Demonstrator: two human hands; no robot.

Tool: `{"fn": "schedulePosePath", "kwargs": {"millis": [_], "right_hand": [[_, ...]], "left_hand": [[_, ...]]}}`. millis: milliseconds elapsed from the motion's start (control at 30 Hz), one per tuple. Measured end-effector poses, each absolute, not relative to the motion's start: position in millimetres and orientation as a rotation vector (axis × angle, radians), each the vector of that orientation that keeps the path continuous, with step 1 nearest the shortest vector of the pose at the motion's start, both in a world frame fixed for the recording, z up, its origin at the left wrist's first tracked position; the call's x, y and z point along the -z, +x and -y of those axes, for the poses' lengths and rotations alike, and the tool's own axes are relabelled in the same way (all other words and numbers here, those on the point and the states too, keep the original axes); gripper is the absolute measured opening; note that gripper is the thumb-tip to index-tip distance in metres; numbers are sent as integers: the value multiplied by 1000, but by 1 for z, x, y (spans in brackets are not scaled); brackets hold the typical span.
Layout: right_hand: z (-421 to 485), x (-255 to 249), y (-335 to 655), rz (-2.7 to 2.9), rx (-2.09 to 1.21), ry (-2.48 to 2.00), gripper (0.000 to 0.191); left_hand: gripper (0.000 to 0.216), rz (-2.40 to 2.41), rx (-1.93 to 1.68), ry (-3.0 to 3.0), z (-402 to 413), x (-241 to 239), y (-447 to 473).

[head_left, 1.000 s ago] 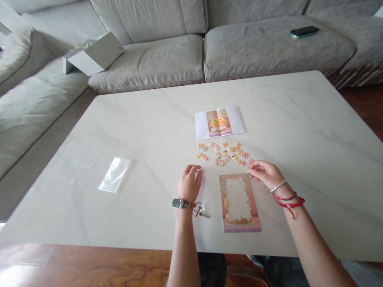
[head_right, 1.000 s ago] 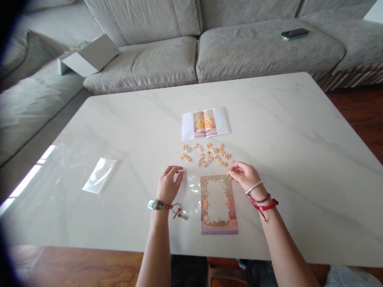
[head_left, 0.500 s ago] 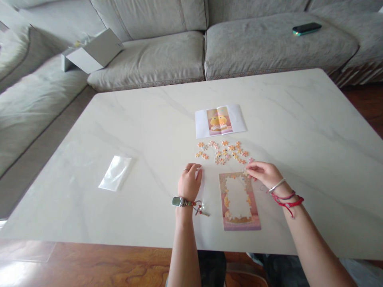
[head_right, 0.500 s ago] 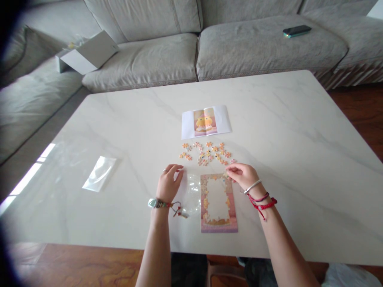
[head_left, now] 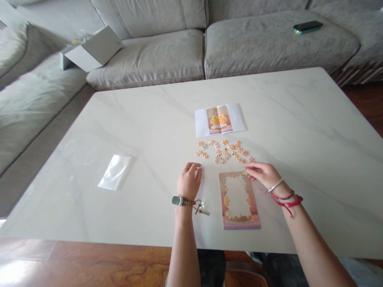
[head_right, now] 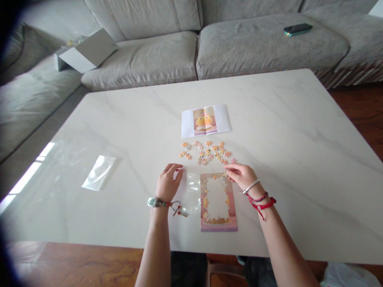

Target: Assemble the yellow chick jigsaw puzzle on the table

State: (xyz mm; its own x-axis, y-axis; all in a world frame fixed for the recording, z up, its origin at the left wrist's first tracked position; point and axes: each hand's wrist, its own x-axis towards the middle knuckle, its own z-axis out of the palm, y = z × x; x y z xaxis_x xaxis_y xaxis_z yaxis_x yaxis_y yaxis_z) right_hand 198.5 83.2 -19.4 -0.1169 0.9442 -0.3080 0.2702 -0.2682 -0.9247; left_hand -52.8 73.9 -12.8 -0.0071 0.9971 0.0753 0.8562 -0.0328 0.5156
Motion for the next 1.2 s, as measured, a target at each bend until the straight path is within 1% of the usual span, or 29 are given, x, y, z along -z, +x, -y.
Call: {"fn": "schedulePosePath", "kwargs": {"millis": [333,533,667,833,967,1067,1200], "right_hand": [[-84,15,197,1249,-1553,-1549,21],[-82,12,195,1288,-1574,-1563,22],[-80,13,192,1361,-1562,-1529,19],[-78,13,182,1532,-1423,-1558,13],[-72,14,168,1501,-1387,-1600,15],[-68,17,158,1499,-1382,-1634,17],[-65,21,150,1567,-1255,-1721,13]], "left_hand": [[17,-1931,-604,1964,-74,14,-52],[17,-1937,-599,1966,-74,12,-52],[17,-1936,-601,1959,-74,12,-52],[16,-1929,-601,1957,-74,13,-52],[17,-1905,-600,1963,-74,12,-48],[17,-1809,-591,2009,-73,11,-42],[18,-1631,-576,2127,-71,11,-32]]}}
